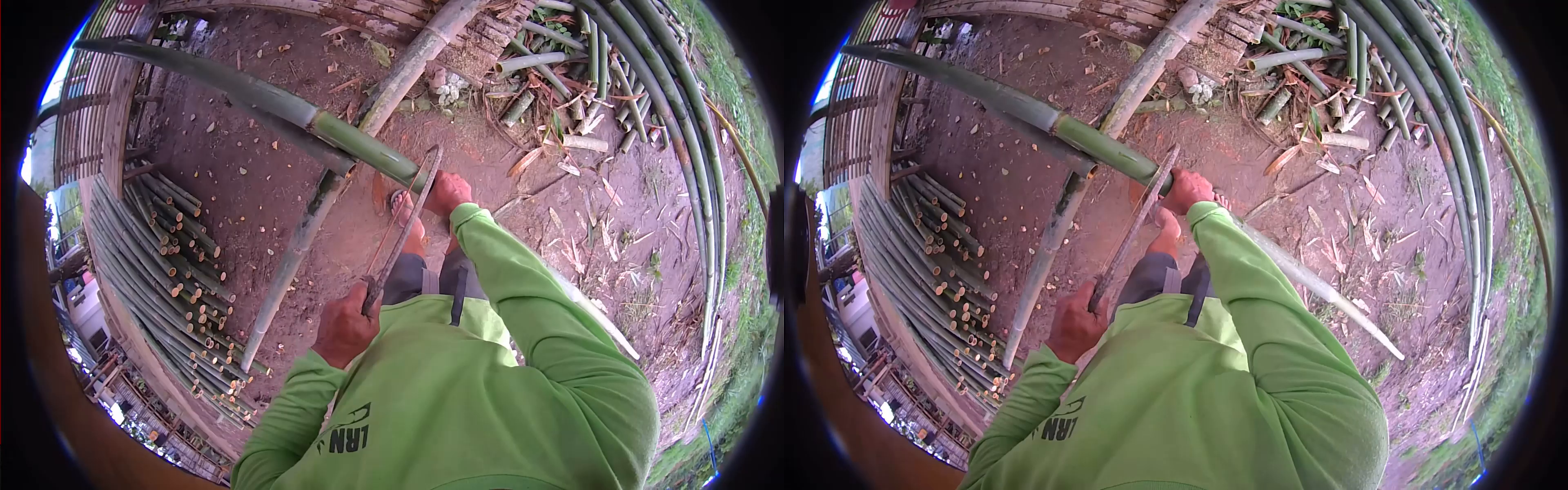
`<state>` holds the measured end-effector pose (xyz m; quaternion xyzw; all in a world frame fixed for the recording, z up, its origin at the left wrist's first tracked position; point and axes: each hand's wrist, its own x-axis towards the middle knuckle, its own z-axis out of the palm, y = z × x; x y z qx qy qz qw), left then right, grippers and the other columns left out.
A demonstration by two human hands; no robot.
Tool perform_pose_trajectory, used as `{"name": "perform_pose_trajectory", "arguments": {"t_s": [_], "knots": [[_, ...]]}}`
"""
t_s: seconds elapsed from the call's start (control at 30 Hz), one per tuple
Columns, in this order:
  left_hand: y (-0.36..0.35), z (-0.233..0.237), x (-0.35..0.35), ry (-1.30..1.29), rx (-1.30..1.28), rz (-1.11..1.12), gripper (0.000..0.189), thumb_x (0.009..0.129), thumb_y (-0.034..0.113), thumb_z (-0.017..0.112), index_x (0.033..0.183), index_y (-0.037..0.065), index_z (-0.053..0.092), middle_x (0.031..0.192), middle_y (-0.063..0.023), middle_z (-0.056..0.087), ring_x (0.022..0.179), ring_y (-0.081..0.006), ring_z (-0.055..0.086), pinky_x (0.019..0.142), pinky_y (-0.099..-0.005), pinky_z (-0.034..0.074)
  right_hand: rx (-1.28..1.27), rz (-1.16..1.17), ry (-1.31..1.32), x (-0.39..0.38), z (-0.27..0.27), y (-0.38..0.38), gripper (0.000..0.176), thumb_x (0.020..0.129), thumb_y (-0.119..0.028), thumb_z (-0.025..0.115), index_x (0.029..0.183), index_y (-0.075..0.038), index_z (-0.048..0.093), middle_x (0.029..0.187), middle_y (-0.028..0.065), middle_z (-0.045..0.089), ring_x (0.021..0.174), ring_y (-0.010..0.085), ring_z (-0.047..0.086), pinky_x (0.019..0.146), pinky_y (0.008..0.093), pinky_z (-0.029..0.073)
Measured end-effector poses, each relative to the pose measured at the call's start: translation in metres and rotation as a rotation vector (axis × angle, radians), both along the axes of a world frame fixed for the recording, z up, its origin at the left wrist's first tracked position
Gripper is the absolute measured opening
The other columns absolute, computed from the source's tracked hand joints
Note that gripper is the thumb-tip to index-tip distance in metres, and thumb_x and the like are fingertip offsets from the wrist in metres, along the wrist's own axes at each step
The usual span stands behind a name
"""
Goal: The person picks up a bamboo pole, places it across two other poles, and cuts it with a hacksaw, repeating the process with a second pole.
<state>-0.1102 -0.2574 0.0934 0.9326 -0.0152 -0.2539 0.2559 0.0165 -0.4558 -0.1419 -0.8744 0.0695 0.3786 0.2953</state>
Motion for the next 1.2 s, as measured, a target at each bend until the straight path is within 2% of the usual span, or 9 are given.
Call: {"name": "perform_pose_trajectory", "arguments": {"t_s": [0.17, 0.43, 0.63, 0.73, 0.87, 0.97, 1.07, 1.17, 1.2], "knots": [[-0.019, -0.020, 0.011, -0.031, -0.036, -0.012, 0.019, 0.088, 0.023, 0.060, 0.086, 0.005, 0.052, 0.060, -0.0214, 0.057, 0.058, -0.0422, 0.059, 0.050, -0.0500, 0.045, -0.008, 0.052, -0.062, 0.017, 0.004, -0.012, 0.050, 0.070, -0.039, 0.069, 0.107, -0.006, 0.063, 0.100, 0.0216, 0.067, 0.096, 0.0380, 0.064, 0.084, 0.0461, 0.052], [-0.001, 0.029, 0.010, -0.002, -0.008, 0.000, 0.018, 0.089, 0.022, 0.059, 0.095, 0.005, 0.057, 0.063, -0.0229, 0.058, 0.061, -0.0434, 0.060, 0.052, -0.0502, 0.045, -0.051, -0.044, -0.102, -0.017, -0.003, 0.015, 0.046, 0.070, -0.033, 0.070, 0.105, -0.007, 0.057, 0.098, 0.0191, 0.068, 0.095, 0.0362, 0.065, 0.082, 0.0452, 0.051], [-0.042, -0.064, 0.073, -0.043, -0.001, -0.007, 0.021, 0.088, 0.023, 0.060, 0.086, 0.001, 0.057, 0.069, -0.0242, 0.060, 0.067, -0.0459, 0.059, 0.058, -0.0511, 0.045, -0.072, -0.042, -0.087, -0.013, -0.013, 0.011, 0.051, 0.069, -0.038, 0.071, 0.106, -0.005, 0.059, 0.099, 0.0192, 0.068, 0.096, 0.0361, 0.065, 0.084, 0.0450, 0.051], [-0.041, -0.084, 0.077, -0.032, -0.045, 0.007, 0.022, 0.088, 0.023, 0.060, 0.086, 0.002, 0.056, 0.070, -0.0258, 0.059, 0.069, -0.0466, 0.058, 0.058, -0.0511, 0.045, -0.066, 0.063, -0.020, -0.003, -0.003, 0.003, 0.057, 0.065, -0.038, 0.074, 0.111, -0.007, 0.062, 0.103, 0.0186, 0.067, 0.100, 0.0344, 0.064, 0.089, 0.0430, 0.050], [-0.005, -0.110, 0.060, -0.141, -0.146, -0.055, 0.022, 0.088, 0.024, 0.060, 0.088, 0.003, 0.057, 0.073, -0.0257, 0.060, 0.072, -0.0464, 0.059, 0.058, -0.0503, 0.045, 0.015, 0.112, -0.073, -0.001, -0.007, -0.002, 0.053, 0.057, -0.033, 0.074, 0.099, 0.000, 0.066, 0.098, 0.0208, 0.068, 0.091, 0.0343, 0.066, 0.082, 0.0411, 0.053], [0.010, -0.137, 0.049, -0.178, -0.191, -0.080, 0.021, 0.088, 0.024, 0.060, 0.091, 0.003, 0.058, 0.075, -0.0250, 0.060, 0.073, -0.0459, 0.059, 0.058, -0.0494, 0.046, 0.241, 0.160, 0.138, 0.007, -0.040, -0.013, 0.064, 0.055, -0.037, 0.081, 0.111, -0.009, 0.066, 0.101, 0.0163, 0.069, 0.097, 0.0326, 0.065, 0.090, 0.0395, 0.050], [0.015, -0.151, 0.045, -0.150, -0.178, -0.084, 0.020, 0.088, 0.023, 0.060, 0.093, 0.004, 0.059, 0.076, -0.0247, 0.061, 0.073, -0.0457, 0.059, 0.058, -0.0487, 0.046, 0.569, 0.081, 0.073, 0.005, -0.055, -0.020, 0.062, 0.051, -0.036, 0.081, 0.099, 0.000, 0.065, 0.091, 0.0202, 0.068, 0.084, 0.0348, 0.067, 0.076, 0.0399, 0.053], [-0.007, -0.145, 0.053, -0.119, -0.178, -0.030, 0.018, 0.088, 0.022, 0.060, 0.092, 0.004, 0.058, 0.075, -0.0243, 0.060, 0.072, -0.0452, 0.059, 0.057, -0.0489, 0.046, 0.191, 0.040, -0.003, 0.003, -0.004, -0.018, 0.067, 0.053, -0.039, 0.083, 0.108, -0.005, 0.065, 0.097, 0.0196, 0.068, 0.091, 0.0348, 0.066, 0.085, 0.0411, 0.051], [-0.014, -0.141, 0.059, -0.123, -0.185, -0.023, 0.018, 0.088, 0.021, 0.060, 0.092, 0.004, 0.058, 0.073, -0.0240, 0.060, 0.071, -0.0451, 0.059, 0.056, -0.0489, 0.045, 0.120, 0.071, -0.057, -0.002, 0.032, -0.013, 0.062, 0.059, -0.037, 0.079, 0.110, -0.006, 0.063, 0.096, 0.0202, 0.068, 0.092, 0.0353, 0.066, 0.084, 0.0432, 0.051]]}}
